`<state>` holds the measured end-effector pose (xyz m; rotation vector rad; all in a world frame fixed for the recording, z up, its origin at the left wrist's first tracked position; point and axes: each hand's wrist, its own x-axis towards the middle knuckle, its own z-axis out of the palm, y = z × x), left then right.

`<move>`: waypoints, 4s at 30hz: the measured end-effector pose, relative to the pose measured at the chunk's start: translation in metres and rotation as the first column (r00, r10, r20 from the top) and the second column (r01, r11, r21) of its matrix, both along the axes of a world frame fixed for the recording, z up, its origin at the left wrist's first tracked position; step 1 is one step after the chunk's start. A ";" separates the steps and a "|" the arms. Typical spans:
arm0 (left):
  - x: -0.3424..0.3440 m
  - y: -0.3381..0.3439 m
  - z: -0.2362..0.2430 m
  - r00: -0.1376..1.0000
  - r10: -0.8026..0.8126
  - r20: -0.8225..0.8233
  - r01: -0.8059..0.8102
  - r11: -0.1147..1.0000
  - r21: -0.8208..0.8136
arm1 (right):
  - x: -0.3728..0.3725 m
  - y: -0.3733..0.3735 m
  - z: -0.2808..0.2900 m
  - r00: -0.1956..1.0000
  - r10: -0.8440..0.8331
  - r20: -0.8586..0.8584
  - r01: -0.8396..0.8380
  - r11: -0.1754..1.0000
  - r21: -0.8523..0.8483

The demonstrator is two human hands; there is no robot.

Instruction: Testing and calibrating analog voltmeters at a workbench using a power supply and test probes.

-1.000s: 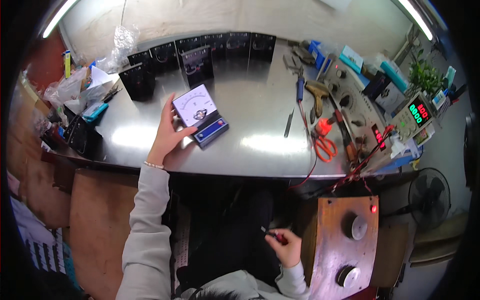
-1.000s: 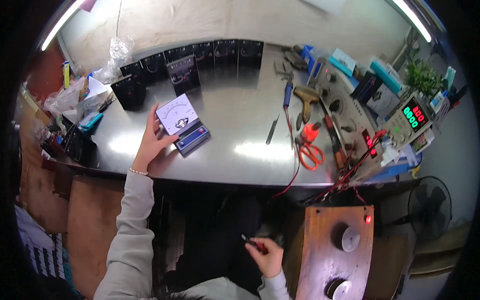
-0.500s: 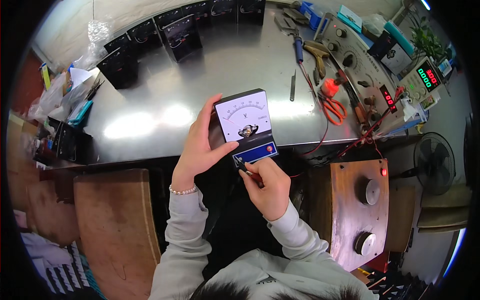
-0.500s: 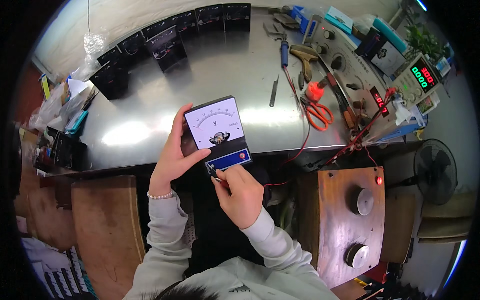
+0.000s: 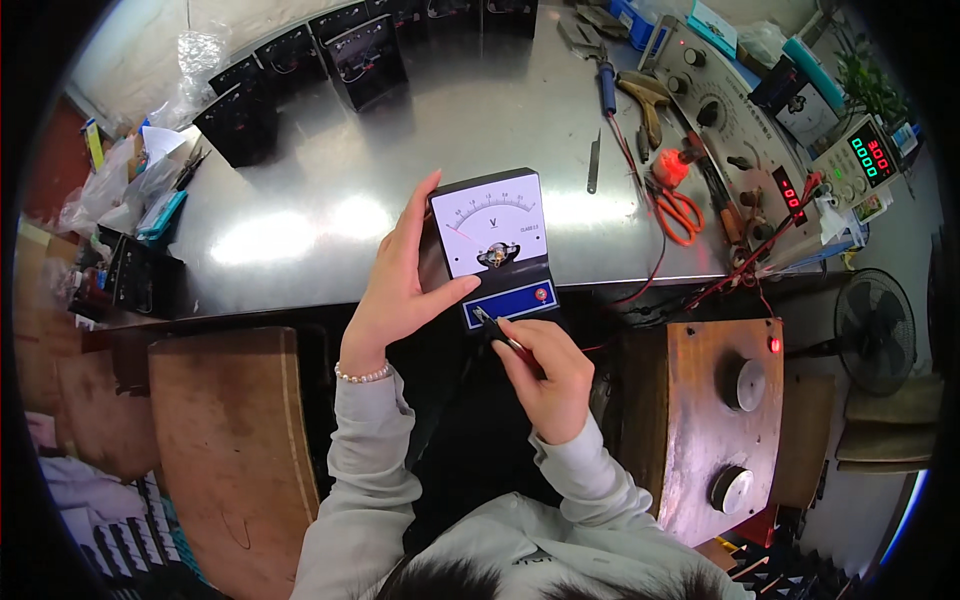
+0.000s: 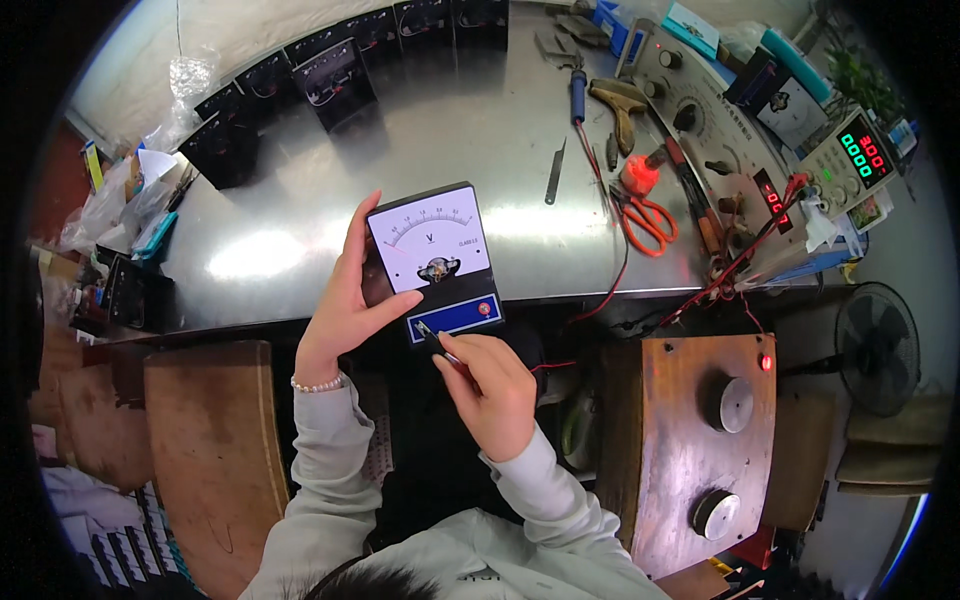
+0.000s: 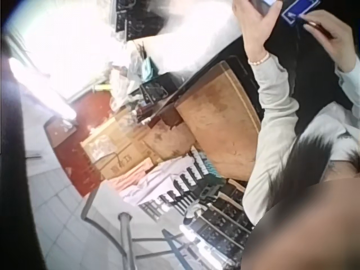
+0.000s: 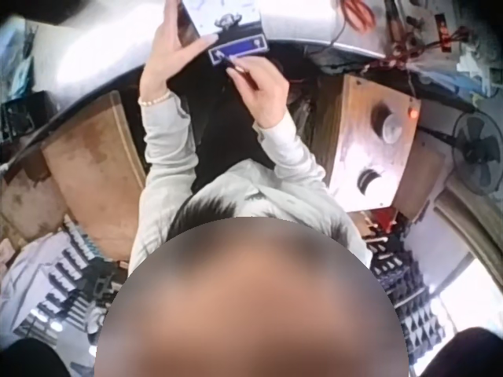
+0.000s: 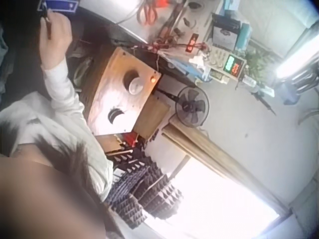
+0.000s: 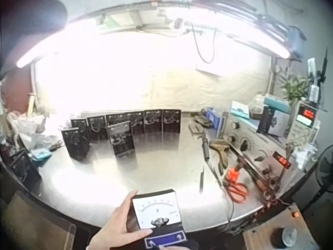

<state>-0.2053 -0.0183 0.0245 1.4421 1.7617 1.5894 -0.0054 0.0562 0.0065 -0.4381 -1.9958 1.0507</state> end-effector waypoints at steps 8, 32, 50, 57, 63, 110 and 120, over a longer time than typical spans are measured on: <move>0.002 -0.003 0.004 0.993 -0.050 0.107 0.054 0.998 -0.030 | 0.041 0.030 -0.008 0.907 -0.422 0.006 0.363 0.774 -0.519; 0.002 0.001 0.001 0.984 -0.045 0.175 0.045 0.999 0.003 | 0.015 0.035 -0.001 0.984 -0.179 0.015 0.179 0.984 0.009; 0.017 0.004 0.001 0.982 0.039 0.185 -0.046 0.998 0.037 | 0.028 0.027 0.005 0.961 -0.259 0.092 0.266 0.962 -0.066; 0.017 0.005 0.000 0.975 0.015 0.222 -0.025 0.999 0.045 | 0.033 0.024 -0.006 0.978 -0.169 0.122 0.204 0.895 -0.397; 0.019 0.004 0.002 0.972 0.017 0.234 -0.032 0.997 0.064 | 0.006 0.028 0.008 0.976 -0.179 0.125 0.158 0.974 0.165; 0.049 0.006 0.000 0.982 0.135 0.133 -0.144 0.988 0.060 | 0.000 0.015 0.000 0.951 -0.228 0.209 0.188 0.962 0.196; 0.098 0.006 0.040 0.905 0.243 -0.348 -0.141 0.945 0.294 | 0.011 0.027 -0.010 0.913 0.008 -0.408 -0.301 0.689 -0.660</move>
